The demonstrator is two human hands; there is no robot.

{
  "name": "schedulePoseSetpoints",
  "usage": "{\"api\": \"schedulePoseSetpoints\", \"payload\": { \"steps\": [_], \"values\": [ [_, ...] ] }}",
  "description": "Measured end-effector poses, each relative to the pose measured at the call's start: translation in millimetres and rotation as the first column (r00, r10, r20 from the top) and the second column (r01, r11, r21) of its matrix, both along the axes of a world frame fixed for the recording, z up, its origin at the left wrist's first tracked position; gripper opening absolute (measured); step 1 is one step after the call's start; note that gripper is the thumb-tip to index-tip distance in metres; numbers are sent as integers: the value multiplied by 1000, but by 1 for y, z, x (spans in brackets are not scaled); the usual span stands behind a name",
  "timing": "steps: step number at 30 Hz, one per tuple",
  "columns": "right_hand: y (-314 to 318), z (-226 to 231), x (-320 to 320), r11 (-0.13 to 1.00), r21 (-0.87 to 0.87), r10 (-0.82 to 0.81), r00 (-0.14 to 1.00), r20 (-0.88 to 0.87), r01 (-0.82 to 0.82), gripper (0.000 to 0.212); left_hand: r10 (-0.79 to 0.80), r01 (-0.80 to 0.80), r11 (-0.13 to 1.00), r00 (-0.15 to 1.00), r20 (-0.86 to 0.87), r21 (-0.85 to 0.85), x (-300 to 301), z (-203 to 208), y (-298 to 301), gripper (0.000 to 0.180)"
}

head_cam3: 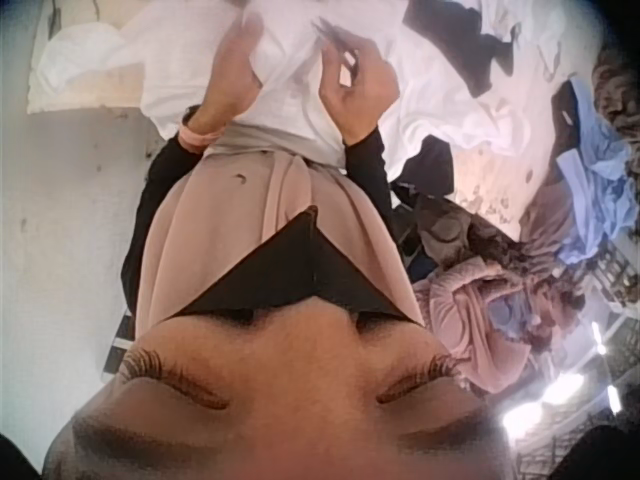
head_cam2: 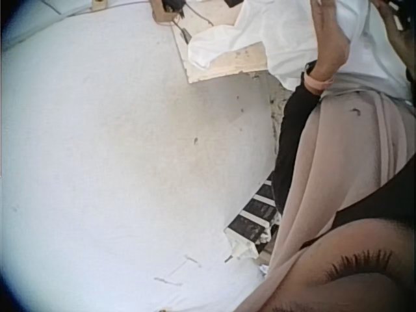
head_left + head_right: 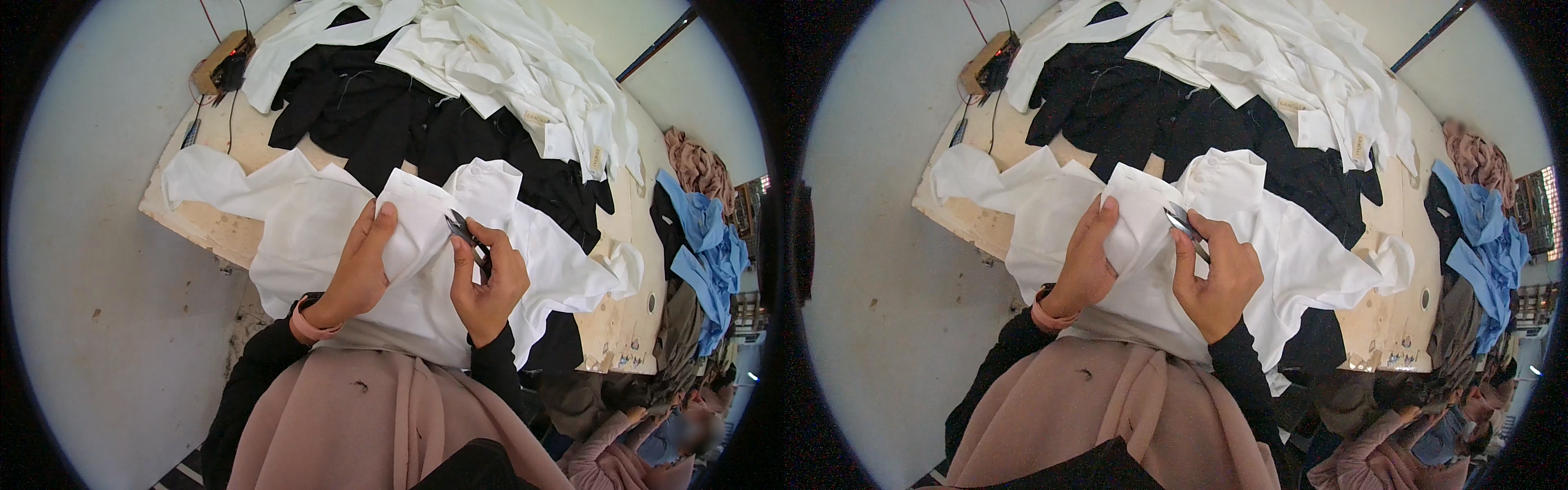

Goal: The person uses shears to cut a white shirt on a worktable. They repeatedly lift, fold, and trim sections of the shirt, including the collar and front placket, while handling the fabric with both hands.

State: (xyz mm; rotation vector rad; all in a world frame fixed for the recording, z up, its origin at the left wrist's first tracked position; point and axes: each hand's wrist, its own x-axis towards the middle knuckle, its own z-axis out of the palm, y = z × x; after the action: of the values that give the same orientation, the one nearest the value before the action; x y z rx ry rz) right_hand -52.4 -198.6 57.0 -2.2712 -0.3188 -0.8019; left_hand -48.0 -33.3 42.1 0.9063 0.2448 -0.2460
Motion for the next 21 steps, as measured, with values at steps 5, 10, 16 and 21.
{"api": "schedulePoseSetpoints", "payload": {
  "steps": [5,10,16,21],
  "values": [
    [-3,0,0,993,-120,2,994,106,11,17,-8,5,1000,996,94,25,-3,-7,-1,44],
    [-6,-1,0,978,-204,-4,986,164,38,18,-19,15,999,989,148,28,-5,-13,1,44],
    [-12,-3,-1,988,-148,-21,994,110,37,25,-19,-51,971,957,289,235,-1,-4,5,37],
    [-48,-4,47,931,335,182,980,-85,-144,78,-781,-160,402,454,429,901,26,21,68,13]
  ]
}}
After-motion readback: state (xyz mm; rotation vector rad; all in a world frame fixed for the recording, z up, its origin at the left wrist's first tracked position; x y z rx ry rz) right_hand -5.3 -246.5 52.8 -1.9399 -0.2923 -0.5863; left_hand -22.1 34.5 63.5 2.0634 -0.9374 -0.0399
